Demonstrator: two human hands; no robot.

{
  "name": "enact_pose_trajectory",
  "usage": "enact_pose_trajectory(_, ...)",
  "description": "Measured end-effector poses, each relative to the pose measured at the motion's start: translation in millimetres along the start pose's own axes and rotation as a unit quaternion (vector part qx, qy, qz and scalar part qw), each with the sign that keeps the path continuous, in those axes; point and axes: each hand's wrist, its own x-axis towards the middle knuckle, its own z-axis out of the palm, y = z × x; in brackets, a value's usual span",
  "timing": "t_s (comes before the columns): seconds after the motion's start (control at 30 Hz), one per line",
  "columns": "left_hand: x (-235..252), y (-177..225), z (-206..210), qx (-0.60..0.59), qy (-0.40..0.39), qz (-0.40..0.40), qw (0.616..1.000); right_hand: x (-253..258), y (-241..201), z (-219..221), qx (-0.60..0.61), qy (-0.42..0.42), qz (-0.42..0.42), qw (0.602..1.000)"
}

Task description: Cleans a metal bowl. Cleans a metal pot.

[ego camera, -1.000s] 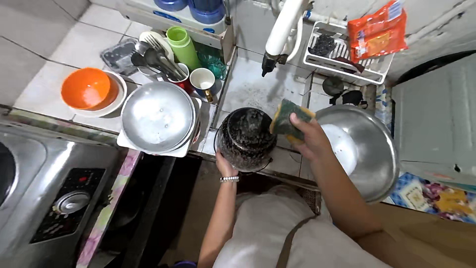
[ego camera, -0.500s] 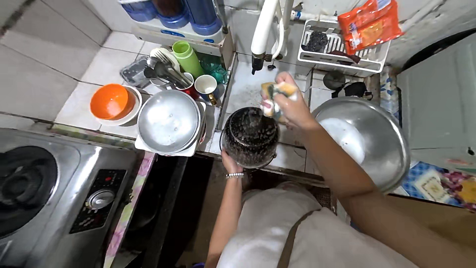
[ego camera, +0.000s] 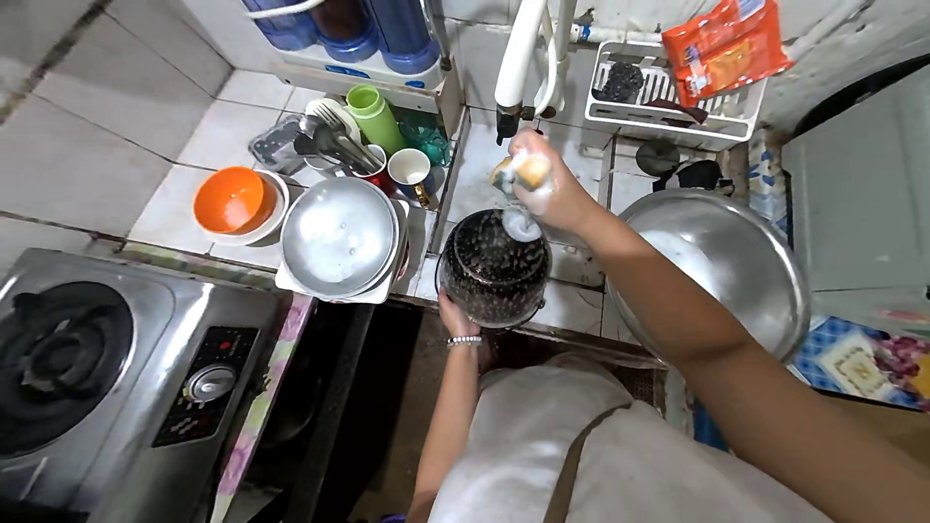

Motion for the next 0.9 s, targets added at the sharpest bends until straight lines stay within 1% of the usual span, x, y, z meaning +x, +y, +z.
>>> enact_pose_trajectory(0.1,2.2,-2.0,-0.3,-0.005,0.001,0.0,1.0,-12.2,13.0,-5.6,-0.104,-0.075,0.093,0.987)
enact_pose_trajectory(0.17,3.3,-3.4,-1.0,-0.011,0.003,0.002,1.0,-28.3,39.1,-6.2,-0.172,-0.117,0.126,0.97)
enact_pose_trajectory(0.2,3.3,-3.8,-1.4,-0.012,0.004,0.002,1.0,-38.8,54.4,-5.4,-0.189,-0.126,0.136,0.964)
enact_pose_trajectory(0.27,2.0,-4.0,-1.6,-0.012,0.007,0.002,1.0,-63.8,85.7,1.4,-0.215,-0.098,0.147,0.96)
enact_pose_trajectory(0.3,1.4,-3.7,-1.6,-0.012,0.006,0.001,1.0,-73.5,87.9,4.6,-0.224,-0.09,0.176,0.954)
enact_pose_trajectory(0.33,0.5,-3.1,-1.1,-0.012,0.008,0.0,1.0,-80.5,80.8,7.6,-0.234,-0.085,0.21,0.946)
enact_pose_trajectory(0.4,-0.2,-2.3,-1.1,-0.013,0.007,-0.001,1.0,-90.9,69.6,13.6,-0.272,-0.074,0.225,0.933)
enact_pose_trajectory(0.47,0.6,-2.5,-1.8,-0.014,0.003,-0.002,1.0,-101.0,55.2,18.7,-0.295,-0.086,0.216,0.927)
enact_pose_trajectory(0.53,1.6,-3.4,-1.5,-0.014,0.006,-0.004,1.0,-107.3,36.9,26.7,-0.28,-0.129,0.212,0.927)
enact_pose_trajectory(0.6,0.7,-2.3,-1.7,-0.012,-0.003,-0.004,1.0,-111.6,25.2,43.6,-0.248,-0.146,0.171,0.942)
enact_pose_trajectory(0.67,1.9,-3.0,-2.4,-0.012,-0.012,-0.003,1.0,-106.6,21.8,66.2,-0.2,-0.142,0.118,0.962)
enact_pose_trajectory(0.7,2.7,-3.5,-2.7,-0.01,-0.015,-0.001,1.0,-98.0,21.8,77.3,-0.182,-0.155,0.099,0.966)
enact_pose_trajectory(0.8,1.6,-4.2,-2.3,0.007,-0.009,0.006,1.0,-55.6,31.3,102.0,-0.184,-0.227,0.078,0.953)
enact_pose_trajectory(0.87,0.2,-1.3,-1.1,0.008,0.0,0.005,1.0,-22.2,51.4,105.5,-0.214,-0.238,0.093,0.943)
enact_pose_trajectory(0.9,0.3,-1.3,0.0,0.003,0.006,0.006,1.0,-5.3,64.4,100.4,-0.221,-0.238,0.121,0.938)
